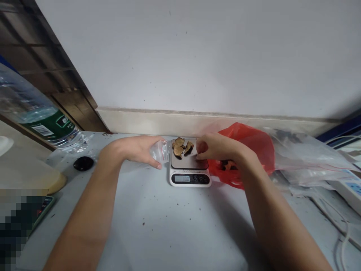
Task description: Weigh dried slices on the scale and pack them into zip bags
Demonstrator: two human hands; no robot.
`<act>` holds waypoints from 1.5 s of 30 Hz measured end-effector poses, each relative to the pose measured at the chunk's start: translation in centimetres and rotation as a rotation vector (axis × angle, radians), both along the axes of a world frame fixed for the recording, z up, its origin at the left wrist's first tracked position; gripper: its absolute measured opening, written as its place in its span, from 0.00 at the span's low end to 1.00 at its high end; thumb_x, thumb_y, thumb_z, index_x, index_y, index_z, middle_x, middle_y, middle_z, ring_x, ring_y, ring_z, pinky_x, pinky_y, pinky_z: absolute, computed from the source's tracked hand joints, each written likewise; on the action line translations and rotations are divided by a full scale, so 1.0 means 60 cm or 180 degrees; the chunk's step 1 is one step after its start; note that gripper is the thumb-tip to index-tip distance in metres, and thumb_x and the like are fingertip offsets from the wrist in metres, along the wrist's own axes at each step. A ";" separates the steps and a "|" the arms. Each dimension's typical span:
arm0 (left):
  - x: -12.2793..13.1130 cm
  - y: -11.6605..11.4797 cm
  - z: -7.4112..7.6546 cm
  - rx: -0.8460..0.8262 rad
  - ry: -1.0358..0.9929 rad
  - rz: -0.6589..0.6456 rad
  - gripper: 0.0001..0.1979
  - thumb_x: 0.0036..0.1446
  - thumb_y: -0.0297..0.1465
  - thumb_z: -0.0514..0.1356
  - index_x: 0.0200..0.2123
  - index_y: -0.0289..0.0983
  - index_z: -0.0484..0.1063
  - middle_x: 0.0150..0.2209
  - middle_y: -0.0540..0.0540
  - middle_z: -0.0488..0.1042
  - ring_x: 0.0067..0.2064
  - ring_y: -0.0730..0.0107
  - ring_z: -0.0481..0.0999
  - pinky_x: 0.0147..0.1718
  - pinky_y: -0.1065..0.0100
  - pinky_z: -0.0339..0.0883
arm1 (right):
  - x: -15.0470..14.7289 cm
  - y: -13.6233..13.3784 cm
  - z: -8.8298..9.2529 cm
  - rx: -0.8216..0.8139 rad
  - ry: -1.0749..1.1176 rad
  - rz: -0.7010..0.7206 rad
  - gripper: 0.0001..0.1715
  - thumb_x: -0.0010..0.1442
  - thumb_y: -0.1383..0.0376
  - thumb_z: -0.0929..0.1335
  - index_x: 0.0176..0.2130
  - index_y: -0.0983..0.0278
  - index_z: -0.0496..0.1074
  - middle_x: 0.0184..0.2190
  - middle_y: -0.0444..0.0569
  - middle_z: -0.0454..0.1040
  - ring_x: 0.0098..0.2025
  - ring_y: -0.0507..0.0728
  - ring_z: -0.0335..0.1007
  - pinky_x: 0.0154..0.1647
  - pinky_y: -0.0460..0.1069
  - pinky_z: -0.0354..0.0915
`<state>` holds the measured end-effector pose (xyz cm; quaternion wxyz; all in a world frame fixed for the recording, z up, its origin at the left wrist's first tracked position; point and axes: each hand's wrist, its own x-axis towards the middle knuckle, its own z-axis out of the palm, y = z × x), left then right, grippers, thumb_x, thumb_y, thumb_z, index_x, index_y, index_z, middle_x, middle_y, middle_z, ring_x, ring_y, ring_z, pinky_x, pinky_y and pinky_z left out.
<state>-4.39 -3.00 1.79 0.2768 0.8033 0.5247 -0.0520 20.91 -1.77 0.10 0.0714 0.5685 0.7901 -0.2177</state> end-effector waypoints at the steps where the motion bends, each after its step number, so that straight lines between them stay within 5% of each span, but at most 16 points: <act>1: 0.003 0.000 0.000 -0.0061 0.0061 0.0007 0.41 0.47 0.50 0.66 0.64 0.44 0.68 0.61 0.42 0.77 0.60 0.46 0.75 0.57 0.58 0.67 | 0.002 0.002 0.000 0.0055 0.0062 0.0056 0.12 0.58 0.69 0.71 0.24 0.62 0.72 0.24 0.46 0.75 0.28 0.54 0.68 0.28 0.48 0.60; 4: 0.013 0.000 -0.001 -0.0165 0.0144 -0.0019 0.43 0.47 0.48 0.66 0.66 0.45 0.65 0.64 0.44 0.74 0.61 0.47 0.75 0.58 0.58 0.67 | 0.001 0.003 0.001 0.0319 0.0412 0.0078 0.14 0.59 0.70 0.70 0.22 0.62 0.72 0.20 0.43 0.72 0.25 0.52 0.65 0.28 0.48 0.58; 11: 0.011 0.001 0.000 0.0040 -0.0132 0.0066 0.44 0.48 0.55 0.66 0.66 0.47 0.64 0.65 0.42 0.74 0.62 0.45 0.74 0.56 0.58 0.67 | -0.042 -0.022 0.010 0.0264 0.2477 -0.0115 0.16 0.64 0.58 0.70 0.28 0.64 0.78 0.28 0.50 0.82 0.30 0.56 0.77 0.35 0.49 0.70; 15: -0.006 0.002 0.002 0.0083 -0.0135 0.0176 0.44 0.49 0.54 0.66 0.67 0.44 0.63 0.66 0.39 0.72 0.63 0.44 0.72 0.57 0.56 0.65 | -0.054 -0.018 -0.004 0.1116 0.1664 -0.0571 0.11 0.64 0.60 0.72 0.41 0.65 0.82 0.40 0.55 0.84 0.42 0.61 0.80 0.44 0.52 0.71; 18: -0.015 0.001 0.004 0.0150 -0.0098 0.0295 0.43 0.49 0.53 0.66 0.65 0.44 0.64 0.64 0.41 0.74 0.61 0.45 0.74 0.56 0.57 0.66 | -0.063 -0.012 -0.025 0.0970 0.0929 -0.0752 0.33 0.62 0.56 0.75 0.62 0.65 0.73 0.59 0.64 0.75 0.57 0.68 0.75 0.55 0.57 0.69; 20: -0.016 0.000 0.005 0.0152 -0.0053 0.0318 0.42 0.49 0.52 0.67 0.65 0.44 0.65 0.64 0.42 0.74 0.60 0.45 0.75 0.56 0.57 0.67 | -0.071 -0.009 -0.040 0.0721 0.0639 -0.0743 0.42 0.61 0.53 0.75 0.68 0.64 0.67 0.63 0.67 0.69 0.61 0.71 0.71 0.57 0.59 0.68; 26: -0.006 -0.001 0.003 0.0059 0.0019 0.0190 0.41 0.52 0.49 0.66 0.67 0.45 0.63 0.66 0.42 0.72 0.62 0.47 0.73 0.58 0.57 0.66 | -0.072 0.001 -0.057 0.0580 0.0602 -0.0595 0.26 0.61 0.61 0.74 0.58 0.62 0.76 0.54 0.62 0.76 0.53 0.66 0.77 0.52 0.55 0.69; 33: 0.003 0.010 -0.012 -0.0039 -0.0081 0.0068 0.36 0.50 0.49 0.67 0.61 0.43 0.68 0.63 0.42 0.75 0.60 0.47 0.75 0.55 0.60 0.68 | -0.042 0.009 -0.038 0.0325 0.0789 -0.0622 0.06 0.60 0.71 0.72 0.38 0.62 0.79 0.40 0.52 0.84 0.40 0.58 0.80 0.39 0.47 0.69; 39: 0.016 0.014 -0.020 -0.0064 -0.0268 -0.0089 0.37 0.50 0.49 0.67 0.61 0.45 0.66 0.62 0.42 0.75 0.60 0.47 0.75 0.55 0.56 0.69 | -0.015 0.008 -0.023 -0.0255 0.1877 -0.0624 0.07 0.58 0.74 0.70 0.32 0.63 0.73 0.25 0.44 0.80 0.26 0.53 0.76 0.31 0.46 0.69; 45: 0.039 0.010 -0.019 0.0251 -0.0537 0.0017 0.39 0.49 0.55 0.68 0.59 0.42 0.68 0.60 0.40 0.75 0.58 0.45 0.75 0.53 0.55 0.70 | -0.043 -0.019 -0.002 0.0582 0.2696 -0.0673 0.07 0.59 0.71 0.72 0.30 0.63 0.73 0.26 0.46 0.81 0.27 0.53 0.76 0.32 0.47 0.69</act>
